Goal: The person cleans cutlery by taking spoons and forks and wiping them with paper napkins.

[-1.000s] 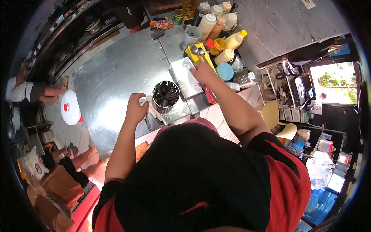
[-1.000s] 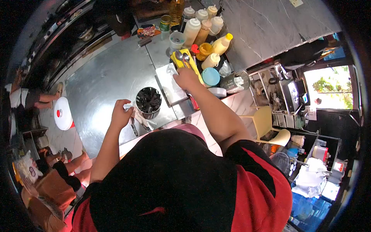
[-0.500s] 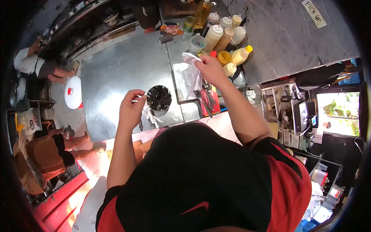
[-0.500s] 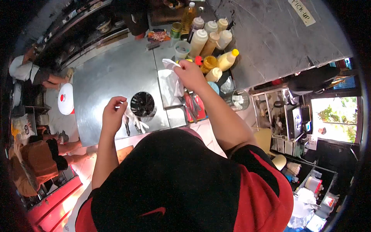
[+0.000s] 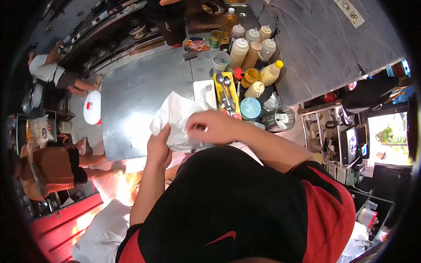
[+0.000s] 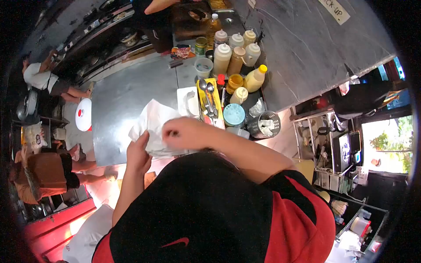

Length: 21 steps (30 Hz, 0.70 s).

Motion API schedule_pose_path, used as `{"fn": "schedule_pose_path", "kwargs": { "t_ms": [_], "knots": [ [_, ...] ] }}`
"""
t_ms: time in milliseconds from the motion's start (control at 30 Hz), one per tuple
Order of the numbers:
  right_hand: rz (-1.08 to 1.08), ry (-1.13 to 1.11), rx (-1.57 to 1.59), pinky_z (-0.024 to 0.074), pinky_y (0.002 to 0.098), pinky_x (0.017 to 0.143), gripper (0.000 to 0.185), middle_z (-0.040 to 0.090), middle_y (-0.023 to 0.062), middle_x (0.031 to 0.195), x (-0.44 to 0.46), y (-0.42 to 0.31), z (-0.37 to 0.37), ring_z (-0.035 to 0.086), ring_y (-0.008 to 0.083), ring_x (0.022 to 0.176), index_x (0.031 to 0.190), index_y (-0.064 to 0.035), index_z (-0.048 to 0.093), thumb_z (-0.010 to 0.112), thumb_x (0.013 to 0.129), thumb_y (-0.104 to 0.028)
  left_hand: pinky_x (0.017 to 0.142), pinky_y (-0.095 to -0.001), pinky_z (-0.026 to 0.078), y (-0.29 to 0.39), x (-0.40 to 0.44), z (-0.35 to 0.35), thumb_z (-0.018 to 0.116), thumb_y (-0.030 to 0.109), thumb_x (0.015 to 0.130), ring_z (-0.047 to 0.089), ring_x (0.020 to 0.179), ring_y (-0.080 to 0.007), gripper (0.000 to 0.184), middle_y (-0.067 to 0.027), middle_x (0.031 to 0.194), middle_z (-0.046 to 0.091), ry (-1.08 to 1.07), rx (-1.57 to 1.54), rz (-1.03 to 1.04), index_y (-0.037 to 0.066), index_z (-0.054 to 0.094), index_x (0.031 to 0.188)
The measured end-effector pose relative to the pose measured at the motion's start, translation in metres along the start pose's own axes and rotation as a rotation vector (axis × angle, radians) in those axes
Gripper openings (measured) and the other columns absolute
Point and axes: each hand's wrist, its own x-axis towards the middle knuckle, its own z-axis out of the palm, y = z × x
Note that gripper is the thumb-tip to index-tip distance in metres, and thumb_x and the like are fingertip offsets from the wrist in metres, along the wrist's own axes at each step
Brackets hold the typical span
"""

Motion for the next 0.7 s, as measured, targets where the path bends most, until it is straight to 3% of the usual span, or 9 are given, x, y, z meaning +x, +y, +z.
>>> {"fn": "schedule_pose_path", "kwargs": {
  "t_ms": [33,100,133,233,267,367,400,533,700],
  "knots": [
    [0.140,0.015,0.092,0.0562,0.0475,0.080,0.035,0.071,0.0156,0.091,0.002,0.008,-0.013,0.070,0.0366,0.088,0.105,-0.0051,0.070,0.072,0.096,-0.039,0.100,-0.0369,0.055,0.003,-0.006,-0.007,0.061,0.012,0.105,0.067,0.119,-0.0237,0.045,-0.0123,0.134,0.067,0.008,0.003,0.025,-0.004,0.053,0.147],
    [0.366,0.271,-0.308,0.0572,0.0454,0.078,0.043,0.074,0.0144,0.087,0.016,0.046,-0.029,0.072,0.0361,0.084,0.101,-0.0055,0.072,0.075,0.094,-0.048,0.100,-0.0379,0.056,0.003,-0.010,-0.034,0.062,0.005,0.102,0.068,0.120,-0.0234,0.046,-0.0123,0.133,0.068,0.009,0.101,0.108,-0.002,0.055,0.146],
    [0.520,0.251,-0.370,0.0578,0.0459,0.083,0.059,0.077,0.0189,0.099,0.026,0.058,-0.036,0.074,0.0366,0.094,0.107,-0.0036,0.074,0.071,0.092,-0.061,0.099,-0.0382,0.056,0.006,-0.012,-0.047,0.062,0.004,0.100,0.068,0.118,-0.0231,0.046,-0.0121,0.132,0.068,0.029,0.142,0.118,-0.002,0.055,0.146],
    [0.654,0.252,-0.475,0.0576,0.0482,0.089,0.075,0.076,0.0240,0.109,0.060,0.091,-0.034,0.075,0.0389,0.102,0.116,-0.0021,0.075,0.065,0.091,-0.072,0.093,-0.0373,0.059,0.014,-0.024,-0.061,0.063,-0.001,0.094,0.071,0.110,-0.0217,0.050,-0.0111,0.126,0.070,-0.009,0.176,0.096,0.000,0.057,0.143],
    [0.633,0.267,-0.473,0.0565,0.0515,0.093,0.070,0.075,0.0278,0.111,0.070,0.106,-0.029,0.073,0.0432,0.105,0.113,0.0007,0.076,0.061,0.094,-0.065,0.093,-0.0362,0.059,0.018,-0.028,-0.068,0.063,-0.001,0.092,0.072,0.107,-0.0213,0.051,-0.0105,0.123,0.071,-0.023,0.212,0.059,0.001,0.057,0.143],
    [0.523,0.185,-0.503,0.0563,0.0520,0.094,0.055,0.075,0.0275,0.109,0.091,0.149,-0.026,0.072,0.0448,0.105,0.105,0.0033,0.077,0.060,0.094,-0.048,0.090,-0.0349,0.059,0.025,-0.037,-0.076,0.066,0.001,0.091,0.074,0.102,-0.0209,0.050,-0.0099,0.121,0.072,-0.009,0.248,0.060,0.001,0.059,0.140],
    [0.512,0.270,-0.465,0.0567,0.0522,0.093,0.041,0.075,0.0271,0.107,0.088,0.130,-0.030,0.072,0.0456,0.103,0.099,0.0021,0.078,0.059,0.091,-0.034,0.089,-0.0345,0.060,0.020,-0.036,-0.074,0.066,0.002,0.091,0.074,0.101,-0.0206,0.049,-0.0096,0.120,0.073,-0.009,0.200,0.137,0.001,0.059,0.139],
    [0.479,0.325,-0.394,0.0567,0.0513,0.081,0.030,0.075,0.0249,0.096,0.083,0.121,-0.038,0.072,0.0437,0.091,0.093,-0.0021,0.076,0.063,0.089,-0.029,0.087,-0.0333,0.059,0.022,-0.035,-0.089,0.067,0.005,0.095,0.073,0.100,-0.0181,0.041,-0.0081,0.119,0.074,0.017,0.123,0.199,0.001,0.063,0.135],
    [0.391,0.415,-0.314,0.0544,0.0485,0.075,0.030,0.072,0.0233,0.085,0.076,0.100,-0.040,0.070,0.0407,0.081,0.088,0.0003,0.071,0.064,0.089,-0.029,0.086,-0.0334,0.059,0.017,-0.020,-0.107,0.065,0.011,0.102,0.073,0.098,-0.0171,0.032,-0.0081,0.115,0.075,0.101,0.160,0.277,-0.001,0.064,0.132]
  ]
}}
